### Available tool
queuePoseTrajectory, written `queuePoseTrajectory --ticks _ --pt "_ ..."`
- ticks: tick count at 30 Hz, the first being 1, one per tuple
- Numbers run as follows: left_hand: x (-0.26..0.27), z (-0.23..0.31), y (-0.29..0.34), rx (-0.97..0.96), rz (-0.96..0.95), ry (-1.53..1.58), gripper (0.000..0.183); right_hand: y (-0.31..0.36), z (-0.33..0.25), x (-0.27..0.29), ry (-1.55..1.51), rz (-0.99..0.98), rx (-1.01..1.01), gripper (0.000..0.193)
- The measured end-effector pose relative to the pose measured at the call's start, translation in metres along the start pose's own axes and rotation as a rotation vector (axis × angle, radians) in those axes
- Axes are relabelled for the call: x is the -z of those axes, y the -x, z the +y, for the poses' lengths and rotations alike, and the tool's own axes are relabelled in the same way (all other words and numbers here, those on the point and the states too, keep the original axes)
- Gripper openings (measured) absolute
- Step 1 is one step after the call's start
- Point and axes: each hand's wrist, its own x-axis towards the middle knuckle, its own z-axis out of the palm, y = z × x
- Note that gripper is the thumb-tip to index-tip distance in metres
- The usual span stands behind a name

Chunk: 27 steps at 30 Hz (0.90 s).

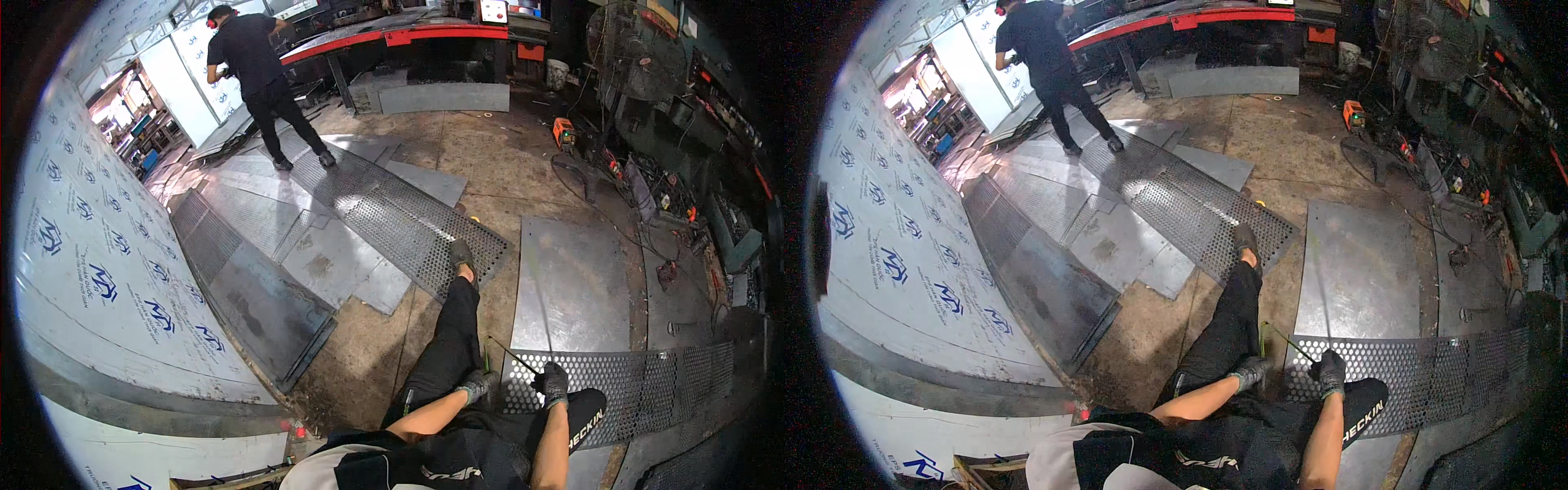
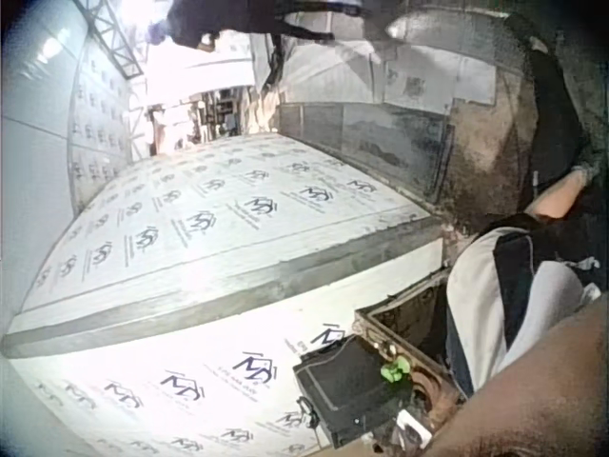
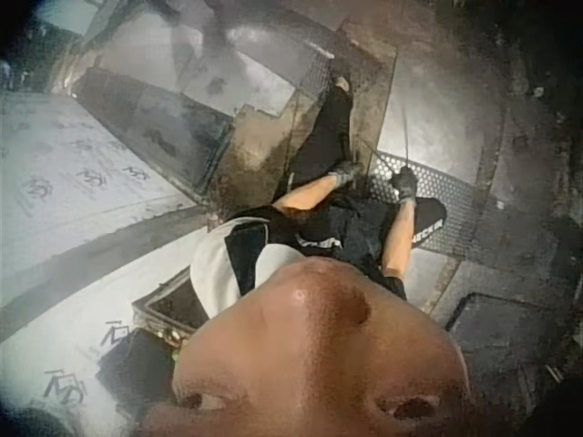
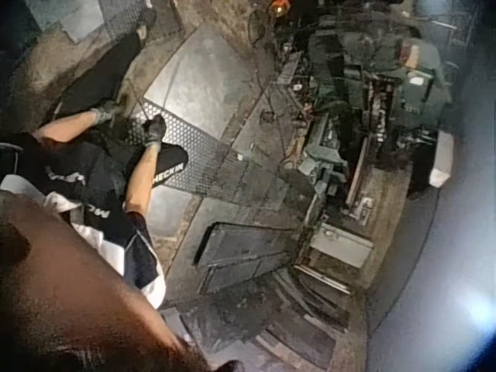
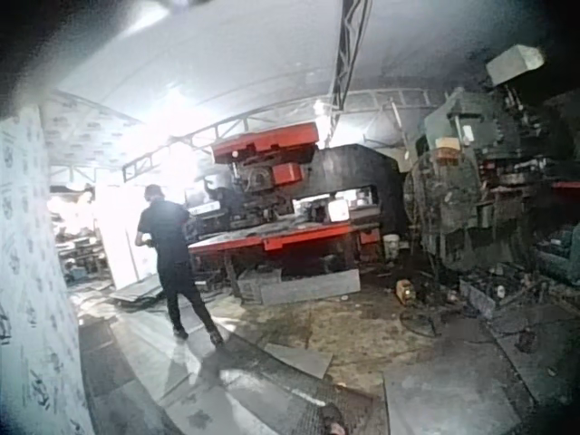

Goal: Measure the dimensions of a perforated metal plate using a measuring tape.

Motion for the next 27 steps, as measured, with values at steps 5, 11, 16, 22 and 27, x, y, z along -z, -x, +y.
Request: queuePoseTrajectory --ticks 5,11,16,22,27 --pt "-0.002 0.039 0.028 -0.105 -0.042 -0.106 0.055 0.007 -0.048 0.022 -0.888 0.446 -0.746 0.039" --pt "-0.001 0.005 0.010 0.064 0.008 0.001 0.055 0.005 -0.062 0.027 -0.837 0.408 -0.679 0.026" --pt "0.011 -0.016 0.010 0.086 0.029 -0.064 0.051 0.016 -0.102 0.005 -0.160 -0.120 -0.354 0.034" --pt "0.004 0.004 0.019 -0.175 0.064 0.119 0.055 0.024 -0.124 0.018 0.127 -0.381 -0.287 0.030" --pt "0.012 0.004 0.020 0.044 -0.047 0.077 0.057 0.023 -0.141 0.021 0.196 -0.227 -0.182 0.026"
